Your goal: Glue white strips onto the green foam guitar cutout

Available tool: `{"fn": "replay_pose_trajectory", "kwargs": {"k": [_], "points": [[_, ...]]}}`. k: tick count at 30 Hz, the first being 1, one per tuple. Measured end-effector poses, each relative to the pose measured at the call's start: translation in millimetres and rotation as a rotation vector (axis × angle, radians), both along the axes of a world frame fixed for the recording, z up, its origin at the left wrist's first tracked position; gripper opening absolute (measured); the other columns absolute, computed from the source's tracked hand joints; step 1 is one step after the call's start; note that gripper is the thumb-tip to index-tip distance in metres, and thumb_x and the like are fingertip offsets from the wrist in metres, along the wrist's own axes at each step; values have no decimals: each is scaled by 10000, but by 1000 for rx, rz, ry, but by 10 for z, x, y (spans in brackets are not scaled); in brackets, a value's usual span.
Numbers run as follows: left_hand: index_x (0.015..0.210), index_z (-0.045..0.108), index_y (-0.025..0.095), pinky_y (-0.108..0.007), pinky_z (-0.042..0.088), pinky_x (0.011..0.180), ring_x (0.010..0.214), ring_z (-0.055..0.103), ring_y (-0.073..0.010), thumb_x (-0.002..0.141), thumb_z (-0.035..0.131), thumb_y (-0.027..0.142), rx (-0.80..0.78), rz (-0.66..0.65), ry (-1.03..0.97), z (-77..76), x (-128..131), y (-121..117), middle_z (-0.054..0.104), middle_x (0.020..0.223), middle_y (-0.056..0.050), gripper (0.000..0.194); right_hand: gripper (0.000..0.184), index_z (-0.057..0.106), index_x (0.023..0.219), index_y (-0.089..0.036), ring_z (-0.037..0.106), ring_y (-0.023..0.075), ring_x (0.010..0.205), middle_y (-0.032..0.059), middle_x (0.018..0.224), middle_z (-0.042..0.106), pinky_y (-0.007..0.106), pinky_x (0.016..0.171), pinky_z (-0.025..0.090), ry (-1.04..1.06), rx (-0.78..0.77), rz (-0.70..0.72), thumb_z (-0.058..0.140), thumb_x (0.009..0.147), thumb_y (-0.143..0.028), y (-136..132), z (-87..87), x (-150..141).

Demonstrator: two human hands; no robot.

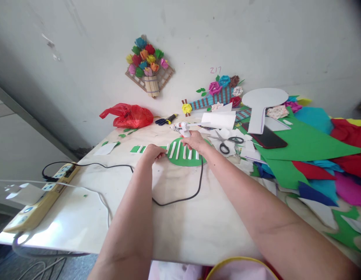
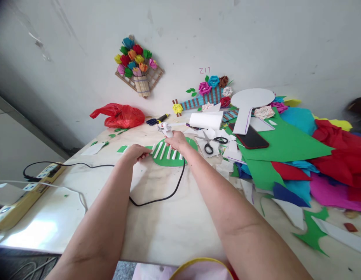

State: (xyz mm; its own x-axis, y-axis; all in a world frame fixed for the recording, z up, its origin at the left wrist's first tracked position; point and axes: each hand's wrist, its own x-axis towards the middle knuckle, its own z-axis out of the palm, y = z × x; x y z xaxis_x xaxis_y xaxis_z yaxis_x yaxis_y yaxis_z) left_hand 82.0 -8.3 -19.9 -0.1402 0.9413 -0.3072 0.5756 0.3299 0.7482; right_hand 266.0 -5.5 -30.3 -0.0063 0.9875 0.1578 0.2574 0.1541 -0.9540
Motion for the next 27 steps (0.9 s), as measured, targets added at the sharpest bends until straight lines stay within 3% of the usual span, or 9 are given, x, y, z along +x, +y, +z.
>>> {"fn": "replay_pose_trajectory", "kwargs": {"k": [6, 15, 19, 24, 27], "points": [[414, 476, 143, -205, 238, 367, 340, 335, -54, 636, 607, 202, -54, -23, -49, -37, -13, 30, 422, 370, 25, 264, 188, 597, 795, -123, 415, 66, 335, -7, 507, 566, 178, 312, 320, -3, 8, 7, 572, 611, -151, 9, -16, 3], [440, 485, 150, -211, 292, 388, 350, 369, -67, 598, 651, 210, -1, -34, 106, -37, -9, 49, 458, 377, 19, 237, 183, 593, 807, -130, 404, 63, 322, -19, 498, 558, 182, 314, 323, -26, -3, 13, 576, 627, -155, 30, -39, -1], [599, 556, 150, -211, 341, 421, 394, 426, -84, 566, 677, 216, 59, -62, 38, -66, -44, 50, 498, 425, 26, 142, 168, 584, 801, -132, 394, 57, 315, -26, 490, 556, 178, 311, 316, 0, -21, 29, 579, 634, -150, 12, -25, -2], [975, 595, 138, -211, 380, 464, 426, 452, -89, 558, 670, 201, 164, -114, 25, -66, -51, 14, 515, 457, 40, 428, 119, 583, 767, -131, 392, 53, 311, -16, 511, 563, 177, 300, 303, 14, 3, 72, 577, 657, -175, 0, -24, 15], [1047, 596, 143, -214, 387, 486, 467, 489, -101, 575, 647, 224, 257, -191, 155, -37, -82, 14, 555, 516, 24, 482, 117, 584, 768, -133, 397, 52, 313, -13, 528, 574, 178, 299, 300, -15, -3, 71, 581, 663, -184, -2, -23, 23]]}}
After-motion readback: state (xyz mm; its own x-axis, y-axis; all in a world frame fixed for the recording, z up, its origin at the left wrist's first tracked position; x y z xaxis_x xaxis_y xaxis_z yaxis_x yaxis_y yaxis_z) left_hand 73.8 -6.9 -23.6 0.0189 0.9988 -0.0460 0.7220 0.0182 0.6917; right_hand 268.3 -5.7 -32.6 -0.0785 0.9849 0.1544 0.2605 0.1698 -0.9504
